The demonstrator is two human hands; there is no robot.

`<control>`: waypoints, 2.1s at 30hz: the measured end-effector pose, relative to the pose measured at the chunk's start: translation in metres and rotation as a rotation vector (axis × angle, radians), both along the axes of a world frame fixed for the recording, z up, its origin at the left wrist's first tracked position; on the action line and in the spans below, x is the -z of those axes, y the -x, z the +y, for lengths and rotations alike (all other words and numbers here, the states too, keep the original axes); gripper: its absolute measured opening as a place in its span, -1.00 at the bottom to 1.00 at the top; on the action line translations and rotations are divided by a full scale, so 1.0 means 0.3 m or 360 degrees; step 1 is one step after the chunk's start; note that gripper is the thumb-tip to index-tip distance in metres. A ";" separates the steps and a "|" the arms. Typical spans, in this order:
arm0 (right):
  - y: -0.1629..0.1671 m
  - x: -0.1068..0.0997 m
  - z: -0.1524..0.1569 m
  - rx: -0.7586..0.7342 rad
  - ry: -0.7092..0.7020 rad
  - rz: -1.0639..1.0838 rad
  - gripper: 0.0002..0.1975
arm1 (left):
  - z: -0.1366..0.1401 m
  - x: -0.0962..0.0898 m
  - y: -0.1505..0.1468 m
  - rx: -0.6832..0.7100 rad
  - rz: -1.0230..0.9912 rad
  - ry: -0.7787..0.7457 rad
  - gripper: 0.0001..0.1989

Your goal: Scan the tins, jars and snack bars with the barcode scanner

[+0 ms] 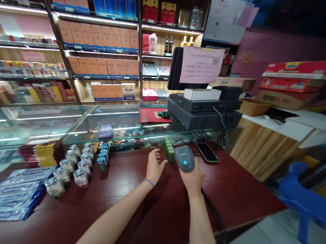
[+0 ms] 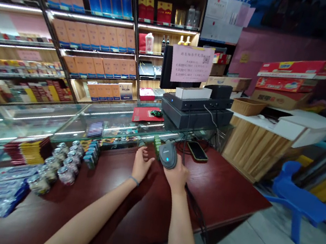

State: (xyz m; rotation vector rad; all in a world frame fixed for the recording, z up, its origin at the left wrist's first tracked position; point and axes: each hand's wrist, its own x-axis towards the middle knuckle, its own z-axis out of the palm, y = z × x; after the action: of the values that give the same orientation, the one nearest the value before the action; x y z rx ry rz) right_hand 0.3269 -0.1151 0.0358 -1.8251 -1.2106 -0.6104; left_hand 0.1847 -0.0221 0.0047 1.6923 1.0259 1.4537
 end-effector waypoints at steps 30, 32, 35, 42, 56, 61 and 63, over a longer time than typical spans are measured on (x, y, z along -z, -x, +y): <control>0.357 0.009 0.019 -0.1281 0.0166 -0.0642 -0.70 | -0.018 0.036 0.756 -0.0711 0.0353 -0.0178 -0.49; 0.355 0.012 0.019 -0.1273 0.0184 -0.0642 -0.70 | -0.019 0.033 0.756 -0.0742 0.0337 -0.0214 -0.59; 0.353 0.018 0.016 -0.1255 0.0205 -0.0629 -0.70 | -0.021 0.025 0.759 -0.0777 0.0297 -0.0217 -0.68; 0.347 0.038 0.011 -0.1172 0.0379 -0.0637 -0.68 | -0.017 0.005 0.751 -0.0258 -0.0245 0.0143 -0.58; 0.350 0.035 0.000 -0.1425 0.0694 -0.0705 -0.70 | -0.033 -0.034 0.729 0.0271 -0.0880 0.0720 -0.56; 0.340 0.023 0.001 -0.1404 0.0526 -0.0658 -0.63 | -0.044 -0.048 0.736 0.0297 -0.0877 0.0765 -0.49; 0.325 0.011 0.001 -0.1346 0.0405 -0.0629 -0.64 | -0.051 -0.055 0.740 0.0336 -0.0883 0.0782 -0.47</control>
State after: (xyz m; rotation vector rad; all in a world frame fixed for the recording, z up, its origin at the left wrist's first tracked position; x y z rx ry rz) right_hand 0.2295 -0.1148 0.0326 -1.2098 -2.2229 -0.3307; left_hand -0.0374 -0.0373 0.0213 0.9398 0.7791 1.2893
